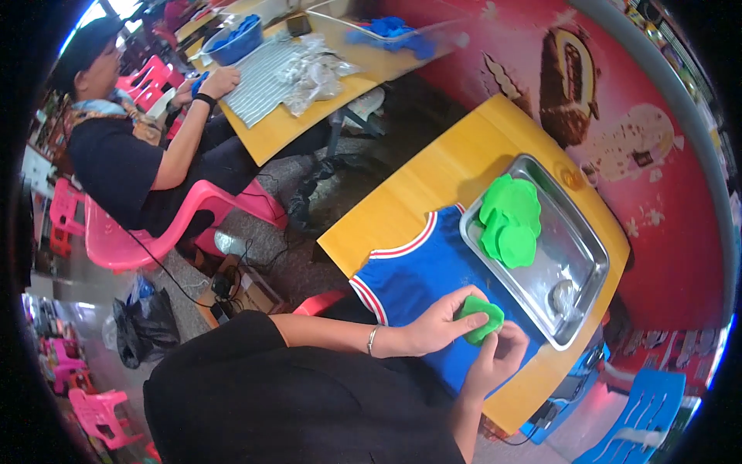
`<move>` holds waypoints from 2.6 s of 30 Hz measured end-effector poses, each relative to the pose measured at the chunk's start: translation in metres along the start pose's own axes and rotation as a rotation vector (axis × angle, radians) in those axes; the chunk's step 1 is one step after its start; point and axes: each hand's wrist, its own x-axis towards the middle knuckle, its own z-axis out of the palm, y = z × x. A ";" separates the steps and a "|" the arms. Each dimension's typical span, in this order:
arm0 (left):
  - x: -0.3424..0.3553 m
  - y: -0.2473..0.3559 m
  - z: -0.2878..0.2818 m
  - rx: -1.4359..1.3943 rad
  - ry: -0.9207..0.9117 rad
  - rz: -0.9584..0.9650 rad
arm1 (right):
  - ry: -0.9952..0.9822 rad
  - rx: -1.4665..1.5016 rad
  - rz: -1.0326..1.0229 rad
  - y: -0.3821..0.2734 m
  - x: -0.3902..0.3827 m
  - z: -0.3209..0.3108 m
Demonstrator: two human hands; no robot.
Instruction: Shaping and filling small green dough or clay pieces on a metal tray.
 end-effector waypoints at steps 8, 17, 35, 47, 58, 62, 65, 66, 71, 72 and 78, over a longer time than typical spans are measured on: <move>0.001 0.011 0.004 0.019 -0.045 0.011 | -0.109 -0.241 -0.105 -0.001 -0.003 -0.006; 0.013 0.010 0.007 0.137 -0.158 0.024 | -0.067 -0.189 -0.117 -0.007 -0.009 -0.006; 0.005 0.024 0.014 -0.344 0.080 -0.324 | -0.228 -0.442 -0.267 -0.035 0.014 -0.002; 0.005 0.016 0.005 -0.140 -0.074 -0.232 | -0.198 -0.518 -0.319 -0.019 0.004 -0.007; 0.002 0.006 -0.003 -0.168 0.056 -0.348 | -0.196 -0.497 -0.286 -0.021 0.010 -0.010; 0.000 -0.001 -0.006 -0.253 0.124 -0.335 | -0.194 -0.432 -0.256 -0.019 0.010 -0.011; 0.002 -0.001 -0.012 -0.202 0.111 -0.320 | -0.204 -0.430 -0.222 -0.015 0.008 -0.019; 0.001 -0.001 -0.012 -0.200 0.111 -0.322 | -0.212 -0.435 -0.219 -0.016 0.008 -0.019; 0.001 -0.001 -0.007 -0.100 0.031 -0.304 | -0.213 -0.528 -0.249 -0.015 0.009 -0.020; 0.000 0.000 -0.004 -0.098 0.029 -0.306 | -0.243 -0.539 -0.254 -0.014 0.009 -0.020; -0.006 -0.002 0.003 -0.273 0.078 -0.370 | -0.115 -0.190 -0.061 -0.012 0.008 -0.025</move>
